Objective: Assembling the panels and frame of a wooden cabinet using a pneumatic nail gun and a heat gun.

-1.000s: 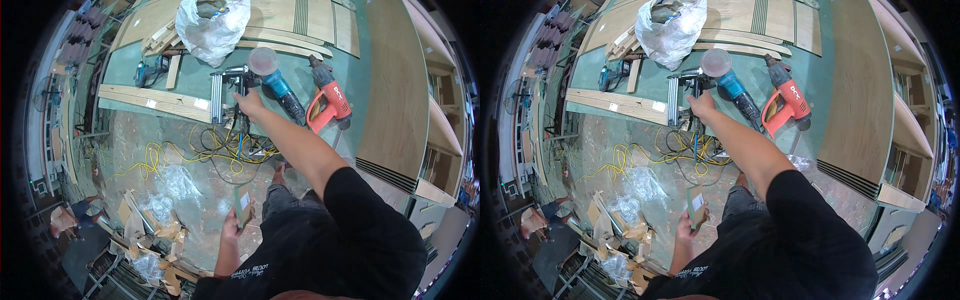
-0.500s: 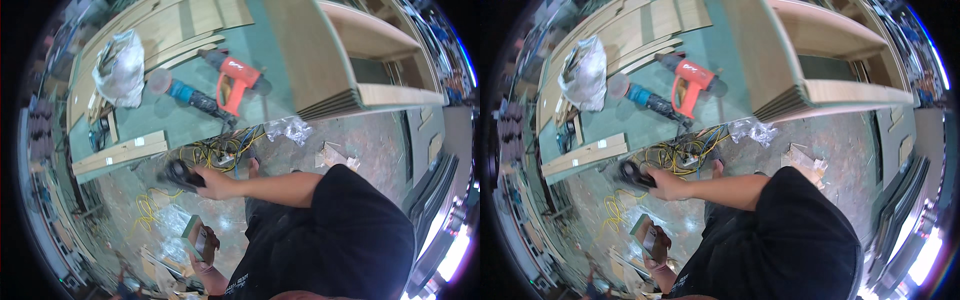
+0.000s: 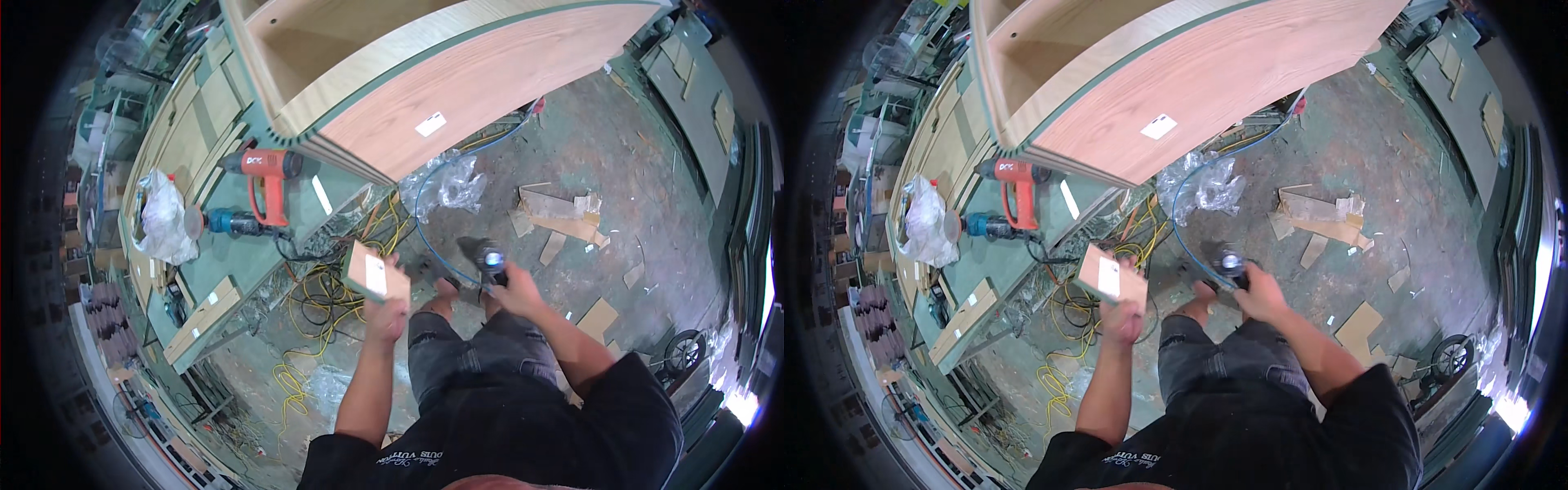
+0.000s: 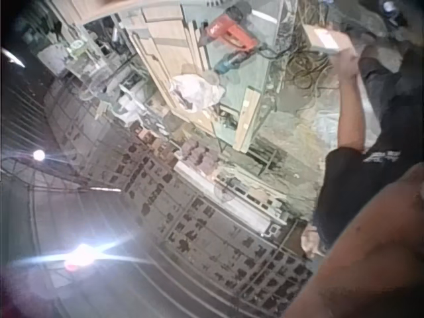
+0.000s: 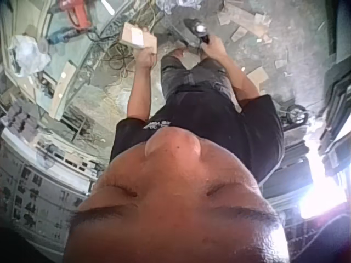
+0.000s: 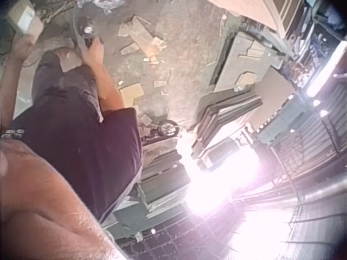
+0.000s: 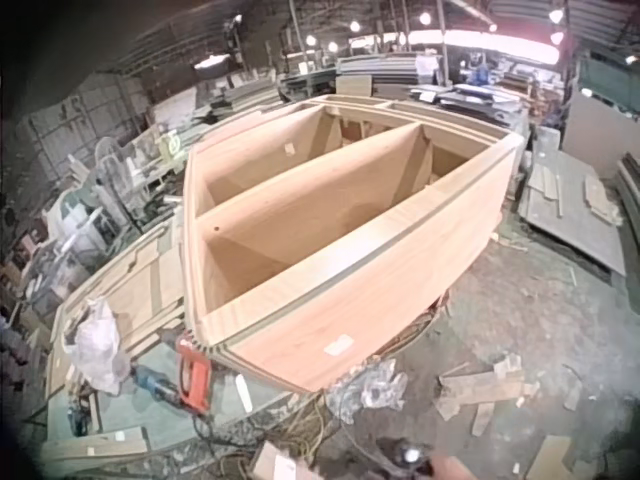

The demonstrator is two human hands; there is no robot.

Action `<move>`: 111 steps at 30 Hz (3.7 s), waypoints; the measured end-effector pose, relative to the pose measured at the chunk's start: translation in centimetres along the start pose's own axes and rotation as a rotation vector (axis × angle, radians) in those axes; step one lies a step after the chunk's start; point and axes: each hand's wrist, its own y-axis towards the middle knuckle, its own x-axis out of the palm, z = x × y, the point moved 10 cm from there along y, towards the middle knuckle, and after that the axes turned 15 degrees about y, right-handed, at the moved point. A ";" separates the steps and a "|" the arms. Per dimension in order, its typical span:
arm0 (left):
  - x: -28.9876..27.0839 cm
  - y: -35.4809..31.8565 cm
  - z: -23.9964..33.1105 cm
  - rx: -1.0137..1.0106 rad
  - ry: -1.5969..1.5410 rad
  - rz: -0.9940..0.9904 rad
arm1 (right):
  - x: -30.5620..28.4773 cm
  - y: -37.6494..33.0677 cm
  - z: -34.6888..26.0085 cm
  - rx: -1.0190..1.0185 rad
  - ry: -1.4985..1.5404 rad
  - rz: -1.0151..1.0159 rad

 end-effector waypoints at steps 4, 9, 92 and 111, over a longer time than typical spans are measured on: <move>5.7 7.0 -6.1 0.014 -0.212 -0.039 | -6.2 -0.2 1.6 0.021 0.109 0.126; 7.8 15.7 -11.2 0.302 -0.339 -0.184 | -8.5 4.5 6.4 -0.178 0.113 0.361; 12.3 19.6 -8.2 0.777 -0.288 -0.180 | 13.4 3.7 -18.4 -1.318 -2.457 -0.022; 13.6 20.1 -9.1 0.621 -0.463 -0.353 | 14.2 3.4 -19.1 -1.286 -2.458 -0.034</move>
